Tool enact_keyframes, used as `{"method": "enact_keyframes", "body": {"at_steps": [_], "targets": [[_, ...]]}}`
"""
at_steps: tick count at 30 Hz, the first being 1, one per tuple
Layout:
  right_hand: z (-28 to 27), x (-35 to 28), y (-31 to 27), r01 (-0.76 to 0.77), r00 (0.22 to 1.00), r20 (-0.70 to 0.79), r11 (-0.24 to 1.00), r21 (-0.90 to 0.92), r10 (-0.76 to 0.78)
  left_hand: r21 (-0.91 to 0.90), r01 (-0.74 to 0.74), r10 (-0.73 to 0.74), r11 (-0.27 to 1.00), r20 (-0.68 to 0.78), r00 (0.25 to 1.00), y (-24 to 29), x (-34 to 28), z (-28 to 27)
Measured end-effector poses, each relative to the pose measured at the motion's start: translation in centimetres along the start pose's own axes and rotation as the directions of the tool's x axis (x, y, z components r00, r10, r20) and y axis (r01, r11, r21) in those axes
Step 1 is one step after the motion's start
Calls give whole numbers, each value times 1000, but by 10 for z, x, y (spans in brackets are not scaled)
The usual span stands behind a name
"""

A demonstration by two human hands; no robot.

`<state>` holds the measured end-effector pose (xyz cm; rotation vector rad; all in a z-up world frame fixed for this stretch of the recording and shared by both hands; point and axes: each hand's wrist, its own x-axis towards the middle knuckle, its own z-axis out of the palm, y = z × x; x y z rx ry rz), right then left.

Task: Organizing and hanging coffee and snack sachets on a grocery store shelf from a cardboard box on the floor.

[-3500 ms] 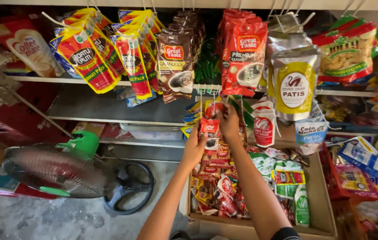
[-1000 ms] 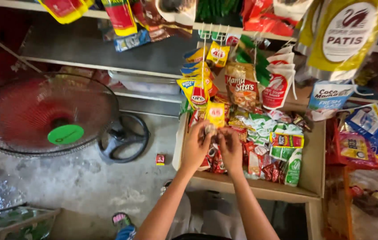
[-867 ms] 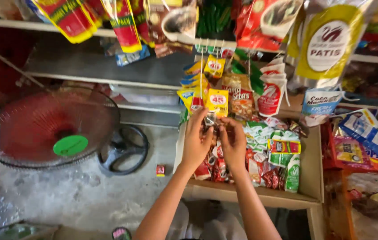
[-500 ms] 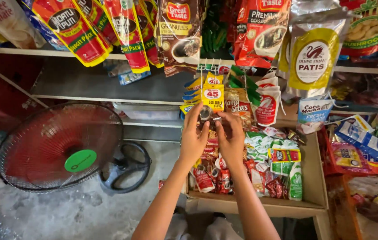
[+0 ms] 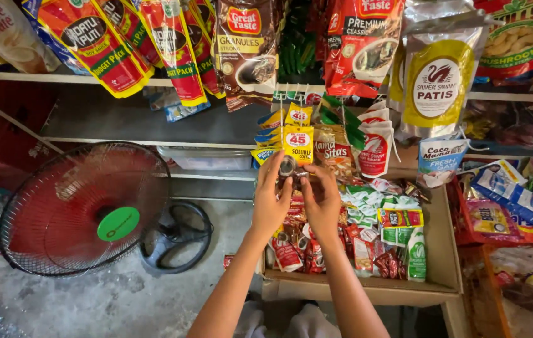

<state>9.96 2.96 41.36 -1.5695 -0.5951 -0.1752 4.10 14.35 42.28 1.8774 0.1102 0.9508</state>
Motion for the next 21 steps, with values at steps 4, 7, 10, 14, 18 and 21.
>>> {"method": "enact_keyframes", "body": {"at_steps": [4, 7, 10, 14, 18, 21], "targets": [[-2, -1, 3, 12, 1000, 16, 1000, 12, -12, 3, 14, -14, 1000, 6, 1000, 4, -1, -1], [-1, -1, 3, 12, 1000, 26, 1000, 10, -13, -23, 35, -35, 999, -4, 999, 1, -4, -1], [0, -1, -1, 5, 999, 37, 1000, 8, -6, -12, 40, -40, 999, -9, 999, -1, -7, -2], [4, 0, -5, 37, 998, 52, 999, 13, -38, 4, 33, -32, 999, -9, 999, 1, -6, -8], [6, 0, -7, 51, 998, 47, 999, -11, -51, 25, 35, -35, 999, -3, 999, 7, -5, -13], [8, -1, -2, 30, 999, 45, 1000, -4, -30, 9, 41, -41, 999, 7, 999, 8, -2, -15]]}}
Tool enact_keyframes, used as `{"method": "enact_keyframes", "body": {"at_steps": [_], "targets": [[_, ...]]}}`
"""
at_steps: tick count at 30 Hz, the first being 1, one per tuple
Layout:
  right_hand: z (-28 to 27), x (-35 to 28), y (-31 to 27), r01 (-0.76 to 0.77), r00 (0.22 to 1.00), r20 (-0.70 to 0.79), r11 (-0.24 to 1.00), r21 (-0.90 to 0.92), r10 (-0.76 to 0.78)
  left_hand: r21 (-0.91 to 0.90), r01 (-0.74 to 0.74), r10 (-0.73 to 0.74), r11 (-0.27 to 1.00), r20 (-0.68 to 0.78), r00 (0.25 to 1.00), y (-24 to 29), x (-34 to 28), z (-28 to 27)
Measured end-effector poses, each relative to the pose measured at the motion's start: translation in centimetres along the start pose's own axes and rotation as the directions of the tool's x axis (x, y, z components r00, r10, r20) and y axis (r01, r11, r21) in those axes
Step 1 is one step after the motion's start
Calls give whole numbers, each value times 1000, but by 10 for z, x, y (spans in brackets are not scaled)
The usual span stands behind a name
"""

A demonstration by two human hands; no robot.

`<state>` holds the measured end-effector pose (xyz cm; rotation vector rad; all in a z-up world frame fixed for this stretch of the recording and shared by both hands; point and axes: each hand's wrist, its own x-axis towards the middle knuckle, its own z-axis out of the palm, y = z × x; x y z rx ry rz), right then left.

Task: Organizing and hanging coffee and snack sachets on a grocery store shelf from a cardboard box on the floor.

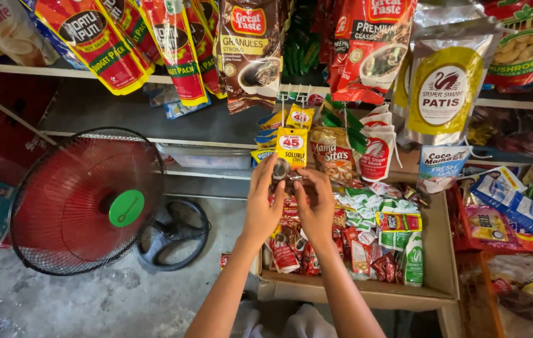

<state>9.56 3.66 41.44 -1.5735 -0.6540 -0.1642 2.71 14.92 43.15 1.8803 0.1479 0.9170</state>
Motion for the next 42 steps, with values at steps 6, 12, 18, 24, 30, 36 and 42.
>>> {"method": "enact_keyframes", "body": {"at_steps": [6, 12, 18, 24, 30, 36, 42], "targets": [[-1, -7, 12, -10, 1000, -22, 999, 37, 11, 21, -14, 13, 1000, 52, 999, -10, -2, 3], [-2, -7, 18, -100, 993, -50, 994, 51, 102, 6, -31, 30, 1000, 51, 998, -15, 0, 7], [-5, -4, 2, -7, 999, -47, 1000, 18, 8, -21, -50, 51, 999, 33, 998, -8, 1, 8], [-4, 0, -8, 69, 997, -38, 997, -42, -70, -53, -19, 21, 998, 34, 999, -2, 3, 3], [-2, 0, -1, -4, 999, -46, 1000, -12, 3, 15, -47, 47, 999, 10, 999, -6, 5, 6], [1, 4, -1, -28, 998, -59, 1000, 7, 28, 14, -54, 54, 998, -6, 999, -7, 9, 8], [0, 11, 38, -43, 993, -111, 998, -46, 38, 60, 55, -62, 997, 130, 990, -33, 15, 24]]}}
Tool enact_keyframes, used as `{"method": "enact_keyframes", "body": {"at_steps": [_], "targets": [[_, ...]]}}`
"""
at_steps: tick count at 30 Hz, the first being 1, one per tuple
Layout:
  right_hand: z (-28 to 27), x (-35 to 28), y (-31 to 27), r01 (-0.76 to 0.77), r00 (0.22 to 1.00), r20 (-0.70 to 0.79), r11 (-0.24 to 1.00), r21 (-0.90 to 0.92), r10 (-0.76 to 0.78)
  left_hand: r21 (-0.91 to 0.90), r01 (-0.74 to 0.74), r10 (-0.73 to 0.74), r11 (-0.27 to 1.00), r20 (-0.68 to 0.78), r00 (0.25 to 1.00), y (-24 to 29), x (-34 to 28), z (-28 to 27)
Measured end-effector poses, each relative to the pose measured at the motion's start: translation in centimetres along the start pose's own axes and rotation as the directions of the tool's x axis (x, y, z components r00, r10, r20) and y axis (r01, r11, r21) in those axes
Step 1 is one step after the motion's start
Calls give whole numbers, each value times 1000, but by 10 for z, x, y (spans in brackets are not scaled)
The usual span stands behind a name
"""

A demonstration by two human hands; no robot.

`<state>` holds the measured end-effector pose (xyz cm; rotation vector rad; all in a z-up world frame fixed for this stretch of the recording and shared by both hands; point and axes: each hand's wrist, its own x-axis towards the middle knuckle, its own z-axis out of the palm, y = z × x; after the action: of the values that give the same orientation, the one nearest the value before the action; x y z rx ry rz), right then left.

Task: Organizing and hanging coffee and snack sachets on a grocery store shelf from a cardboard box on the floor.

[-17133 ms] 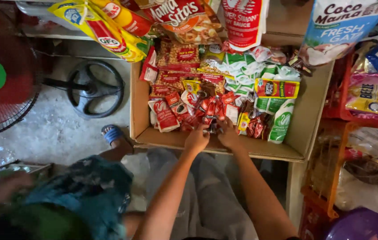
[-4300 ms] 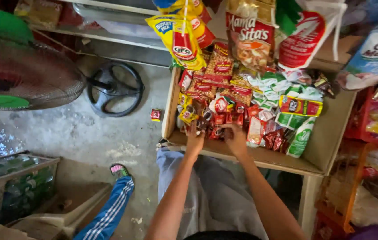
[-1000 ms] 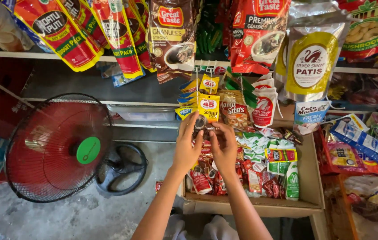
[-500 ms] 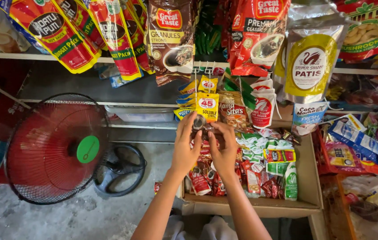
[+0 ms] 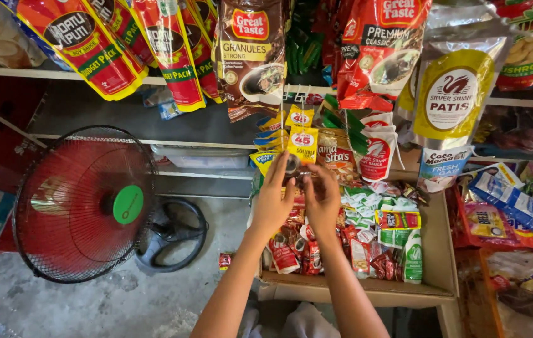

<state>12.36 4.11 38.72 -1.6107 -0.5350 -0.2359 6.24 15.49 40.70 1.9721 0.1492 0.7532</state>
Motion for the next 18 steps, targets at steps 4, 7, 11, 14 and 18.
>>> {"method": "enact_keyframes", "body": {"at_steps": [4, 7, 11, 14, 18], "targets": [[-6, 27, 11, 52, 999, -5, 998, -48, -52, 233, -139, 146, 962, -14, 989, -17, 7, 19], [-9, 28, 19, -13, 1000, 15, 995, -98, 14, 294, -129, 164, 947, -98, 982, 5, -3, 15], [-25, -13, 60, 26, 999, 36, 984, -176, -20, -61, 86, -95, 994, -166, 982, -12, -48, 28], [-45, -71, 104, -13, 995, 96, 971, -238, 36, -70, 240, -249, 968, -168, 954, -52, -96, 45], [-76, -159, 196, -270, 880, 330, 931, -245, 342, -146, 339, -354, 929, -97, 930, -135, -174, 85]]}}
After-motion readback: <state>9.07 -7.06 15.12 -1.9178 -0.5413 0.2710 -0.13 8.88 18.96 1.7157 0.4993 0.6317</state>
